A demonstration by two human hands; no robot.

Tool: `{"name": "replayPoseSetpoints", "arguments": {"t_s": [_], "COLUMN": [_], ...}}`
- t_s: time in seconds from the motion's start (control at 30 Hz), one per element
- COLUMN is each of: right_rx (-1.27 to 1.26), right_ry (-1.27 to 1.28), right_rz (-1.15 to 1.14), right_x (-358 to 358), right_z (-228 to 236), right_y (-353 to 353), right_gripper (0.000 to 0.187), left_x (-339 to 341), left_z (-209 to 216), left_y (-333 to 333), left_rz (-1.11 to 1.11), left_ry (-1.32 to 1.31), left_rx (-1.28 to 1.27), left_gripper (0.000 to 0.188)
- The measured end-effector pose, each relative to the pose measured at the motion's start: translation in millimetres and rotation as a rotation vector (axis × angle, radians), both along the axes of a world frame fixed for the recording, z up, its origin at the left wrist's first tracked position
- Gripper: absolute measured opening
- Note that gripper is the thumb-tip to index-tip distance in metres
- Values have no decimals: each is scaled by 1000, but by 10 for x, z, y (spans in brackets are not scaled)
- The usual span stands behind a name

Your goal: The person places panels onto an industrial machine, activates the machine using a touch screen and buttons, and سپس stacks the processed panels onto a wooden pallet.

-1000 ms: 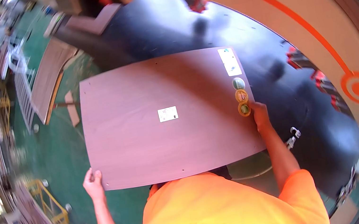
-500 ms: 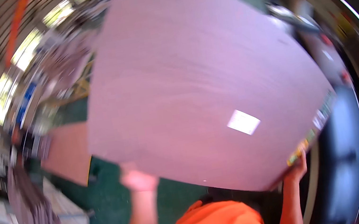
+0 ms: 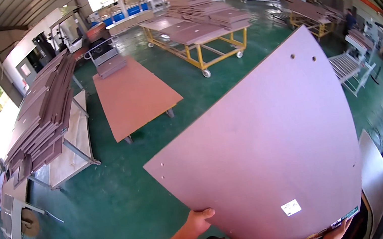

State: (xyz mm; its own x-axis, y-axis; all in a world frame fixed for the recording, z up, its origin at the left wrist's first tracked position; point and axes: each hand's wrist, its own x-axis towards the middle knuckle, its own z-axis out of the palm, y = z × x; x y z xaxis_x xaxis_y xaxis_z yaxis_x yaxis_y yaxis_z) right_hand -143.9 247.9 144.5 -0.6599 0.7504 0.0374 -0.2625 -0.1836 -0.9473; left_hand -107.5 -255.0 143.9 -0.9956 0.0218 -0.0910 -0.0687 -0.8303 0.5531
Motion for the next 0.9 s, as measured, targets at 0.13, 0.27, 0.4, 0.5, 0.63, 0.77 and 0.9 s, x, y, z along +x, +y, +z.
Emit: {"name": "replayPoseSetpoints", "arguments": {"t_s": [0.13, 0.27, 0.4, 0.5, 0.63, 0.77, 0.9], "right_rx": [30, -118, 16, 40, 18, 70, -21], "right_ry": [42, -3, -4, 153, 239, 224, 111], "right_rz": [43, 221, 419, 521, 590, 661, 746], "right_x": [-1482, -3002, -4583, -5562, -6742, -7616, -8387], "right_z": [-121, -267, -276, -90, 42, 405, 246], "right_y": [-537, -741, -1359, -2107, -2838, -3606, -4181], "right_gripper": [61, 57, 45, 35, 36, 39, 38], "left_x": [-971, -1816, -2493, -3092, -4100, -5158, -6211], "left_z": [-363, -142, -432, -716, -899, -974, -1001], "left_y": [-465, -812, -1210, -1440, -1829, -2438, -3151], "left_rz": [76, 211, 314, 538, 644, 662, 619], "left_ry": [-27, -212, -107, -112, -123, -132, -156], "left_rx": [44, 159, 288, 150, 190, 227, 262], "left_gripper": [53, 52, 59, 67, 72, 73, 71]}}
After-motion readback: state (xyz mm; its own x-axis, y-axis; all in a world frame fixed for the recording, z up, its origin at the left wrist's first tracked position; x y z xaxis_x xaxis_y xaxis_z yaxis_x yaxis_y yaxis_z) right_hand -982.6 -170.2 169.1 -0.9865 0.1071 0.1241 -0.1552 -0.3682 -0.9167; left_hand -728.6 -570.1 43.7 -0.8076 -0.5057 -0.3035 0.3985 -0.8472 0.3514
